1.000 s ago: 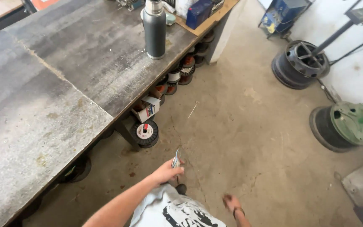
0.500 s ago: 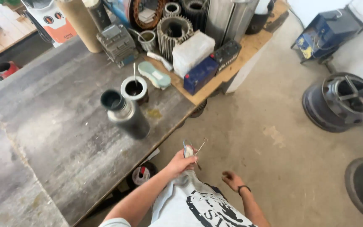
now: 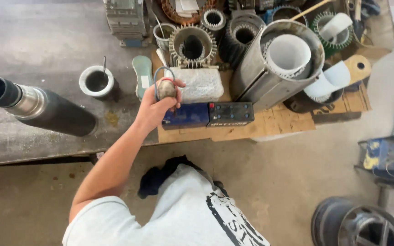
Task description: Inspecting electric motor stators, using a calculator for data entry, and applying insulation or sealant to the windings.
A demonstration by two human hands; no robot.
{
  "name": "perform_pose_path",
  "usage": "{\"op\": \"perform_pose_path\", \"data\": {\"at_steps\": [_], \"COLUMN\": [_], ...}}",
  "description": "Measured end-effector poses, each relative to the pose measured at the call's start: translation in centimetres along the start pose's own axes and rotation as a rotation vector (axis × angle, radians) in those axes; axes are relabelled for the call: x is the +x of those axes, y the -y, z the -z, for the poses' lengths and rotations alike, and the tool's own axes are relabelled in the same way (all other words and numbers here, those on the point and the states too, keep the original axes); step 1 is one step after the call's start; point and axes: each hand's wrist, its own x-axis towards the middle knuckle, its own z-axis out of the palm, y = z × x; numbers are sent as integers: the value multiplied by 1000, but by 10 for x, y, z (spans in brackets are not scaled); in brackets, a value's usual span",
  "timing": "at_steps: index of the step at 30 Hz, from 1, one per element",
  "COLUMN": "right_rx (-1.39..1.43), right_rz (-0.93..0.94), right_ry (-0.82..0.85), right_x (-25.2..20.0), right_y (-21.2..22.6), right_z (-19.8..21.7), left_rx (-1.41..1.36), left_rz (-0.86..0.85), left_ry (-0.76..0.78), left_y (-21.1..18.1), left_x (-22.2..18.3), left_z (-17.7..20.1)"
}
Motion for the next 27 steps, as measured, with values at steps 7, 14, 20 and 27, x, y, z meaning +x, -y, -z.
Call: {"op": "perform_pose_path", "data": {"at_steps": [7, 14, 20, 27], "right_rx": [37, 383, 120, -73], "right_rz": [228, 307, 296, 245], "right_ry": [-23, -164, 242, 255], "right_x": [238, 183, 198, 290], "right_y": [157, 322, 345, 248], "right_z": [232, 286, 195, 193], "left_rx": [70, -151, -42, -54], "left_rz": [-343, -403, -405, -268], "left_ry": [-433, -325, 42, -147], "left_y": [-5, 9, 36, 61], "left_x": [17, 127, 215, 226], "left_z": [-12, -13, -12, -12]}}
